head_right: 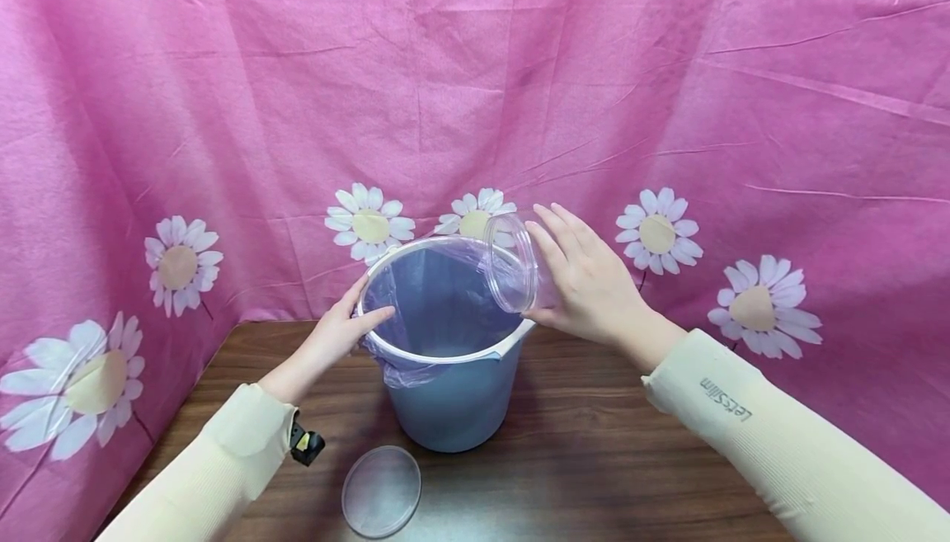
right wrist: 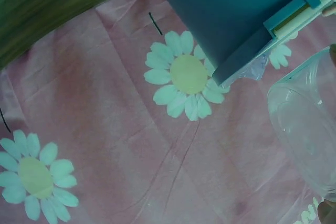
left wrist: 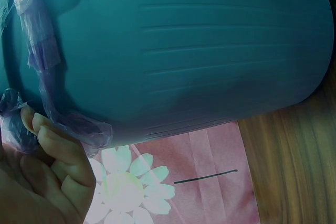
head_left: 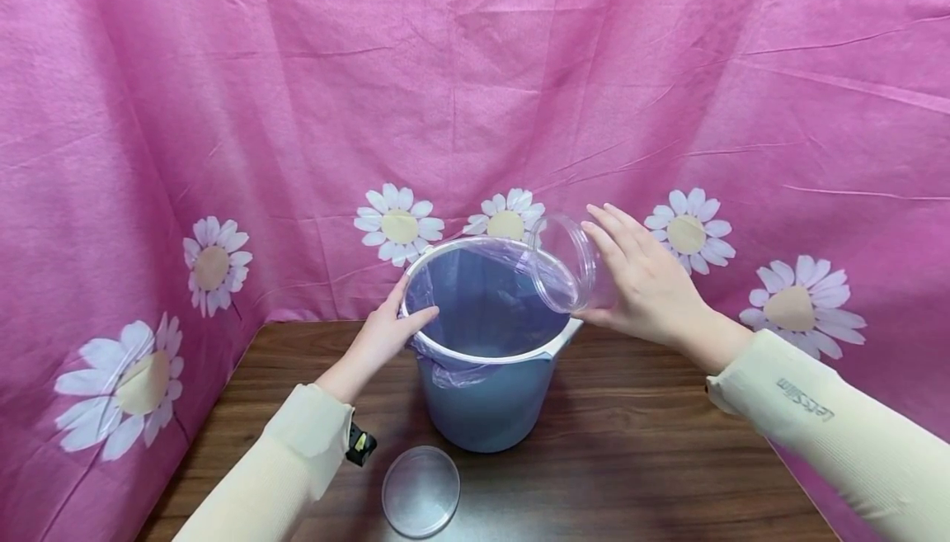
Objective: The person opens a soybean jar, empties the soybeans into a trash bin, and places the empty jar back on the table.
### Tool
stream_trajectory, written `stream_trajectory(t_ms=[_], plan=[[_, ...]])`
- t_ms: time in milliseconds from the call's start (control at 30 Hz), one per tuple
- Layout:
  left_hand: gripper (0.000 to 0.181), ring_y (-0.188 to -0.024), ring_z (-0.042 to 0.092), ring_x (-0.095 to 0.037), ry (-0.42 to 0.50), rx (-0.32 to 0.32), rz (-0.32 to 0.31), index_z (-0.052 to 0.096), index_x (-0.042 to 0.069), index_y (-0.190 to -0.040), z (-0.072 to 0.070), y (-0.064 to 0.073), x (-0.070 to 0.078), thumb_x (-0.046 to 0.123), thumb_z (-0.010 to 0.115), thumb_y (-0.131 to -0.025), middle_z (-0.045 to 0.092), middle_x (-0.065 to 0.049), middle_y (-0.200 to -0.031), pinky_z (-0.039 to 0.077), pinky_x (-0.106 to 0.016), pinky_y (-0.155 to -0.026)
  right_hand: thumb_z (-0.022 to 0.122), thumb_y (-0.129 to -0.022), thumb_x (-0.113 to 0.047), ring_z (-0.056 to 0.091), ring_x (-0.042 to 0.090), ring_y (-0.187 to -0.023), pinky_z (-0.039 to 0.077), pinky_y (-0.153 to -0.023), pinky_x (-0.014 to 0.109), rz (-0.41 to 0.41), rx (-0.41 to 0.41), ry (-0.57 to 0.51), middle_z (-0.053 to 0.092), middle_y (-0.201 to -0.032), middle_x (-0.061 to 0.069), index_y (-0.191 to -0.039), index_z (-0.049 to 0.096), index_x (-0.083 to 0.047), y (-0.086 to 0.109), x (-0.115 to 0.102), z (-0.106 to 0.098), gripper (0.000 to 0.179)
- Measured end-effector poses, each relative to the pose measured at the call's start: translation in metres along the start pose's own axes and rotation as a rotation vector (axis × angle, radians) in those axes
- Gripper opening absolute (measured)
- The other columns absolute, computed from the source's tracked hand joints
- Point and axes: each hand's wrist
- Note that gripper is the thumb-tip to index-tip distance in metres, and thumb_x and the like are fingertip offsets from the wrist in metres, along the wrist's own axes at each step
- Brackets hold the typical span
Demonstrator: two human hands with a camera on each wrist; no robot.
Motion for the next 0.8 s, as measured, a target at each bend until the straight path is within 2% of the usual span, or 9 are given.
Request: stream_trajectory(t_ms=[100,200,300,367,467,667,800], plan=[[0.088,-0.139,0.041,-0.043,0.001,-0.004,0.002,0.016,0.021,-0.160,0.000,0.000,0.000,0.047,0.063,-0.091,0.035,-0.026,-0.155,0.034,-0.057,-0.114,0.092,-0.051,-0.039,0.041,0.045,-0.136,0.025,-0.122,0.042,0.050,0.014,-0.026,0.046,-0.145,0.027,-0.140,0.043,0.007,0.004,-0.001,-0.001,0.111],[0.087,-0.139,0.041,-0.043,0.001,-0.004,0.000,0.016,0.022,-0.160,0.000,0.000,-0.001,0.047,0.063,-0.091,0.035,-0.026,-0.155,0.034,-0.057,-0.114,0.085,-0.060,-0.051,0.040,0.045,-0.136,0.025,-0.122,0.043,0.086,0.019,-0.042,0.046,-0.145,0.026,-0.141,0.042,0.006,0.009,-0.003,-0.003,0.108],[0.087,-0.139,0.041,-0.044,-0.004,-0.004,0.001,0.016,0.022,-0.160,0.000,0.000,-0.001,0.047,0.062,-0.091,0.035,-0.026,-0.155,0.034,-0.057,-0.114,0.070,-0.074,-0.070,0.039,0.045,-0.137,0.023,-0.123,0.043,0.122,0.022,-0.057,0.046,-0.145,0.027,-0.140,0.042,0.007,0.013,-0.007,-0.004,0.106],[0.087,-0.139,0.041,-0.044,-0.007,-0.005,0.000,0.016,0.023,-0.160,0.000,0.001,-0.001,0.048,0.062,-0.091,0.035,-0.026,-0.155,0.034,-0.058,-0.114,0.057,-0.078,-0.079,0.039,0.045,-0.137,0.021,-0.124,0.043,0.149,0.030,-0.063,0.047,-0.144,0.027,-0.140,0.042,0.007,0.016,-0.010,-0.005,0.107],[0.087,-0.139,0.041,-0.043,-0.009,-0.006,-0.001,0.015,0.023,-0.160,0.000,0.000,-0.001,0.048,0.062,-0.091,0.035,-0.026,-0.155,0.034,-0.058,-0.114,0.050,-0.079,-0.082,0.041,0.045,-0.135,0.022,-0.123,0.044,0.176,0.054,-0.074,0.048,-0.143,0.028,-0.138,0.043,0.008,0.020,-0.015,-0.007,0.108],[0.086,-0.139,0.041,-0.043,-0.009,-0.004,0.002,0.016,0.022,-0.160,0.000,0.000,-0.001,0.047,0.062,-0.092,0.035,-0.026,-0.155,0.034,-0.057,-0.114,0.056,-0.076,-0.081,0.042,0.046,-0.132,0.025,-0.122,0.046,0.236,0.091,-0.102,0.047,-0.143,0.027,-0.142,0.041,0.006,0.029,-0.021,-0.008,0.111],[0.087,-0.139,0.041,-0.043,-0.012,-0.005,0.001,0.015,0.022,-0.160,0.000,0.000,-0.001,0.047,0.062,-0.092,0.035,-0.026,-0.155,0.034,-0.057,-0.114,0.057,-0.071,-0.084,0.041,0.043,-0.135,0.026,-0.121,0.044,0.310,0.091,-0.112,0.047,-0.146,0.024,-0.143,0.041,0.003,0.037,-0.024,-0.008,0.114]])
Point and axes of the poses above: each hand's wrist, its own y-axis away from the middle knuckle, its own z-axis out of the palm, x = y × z
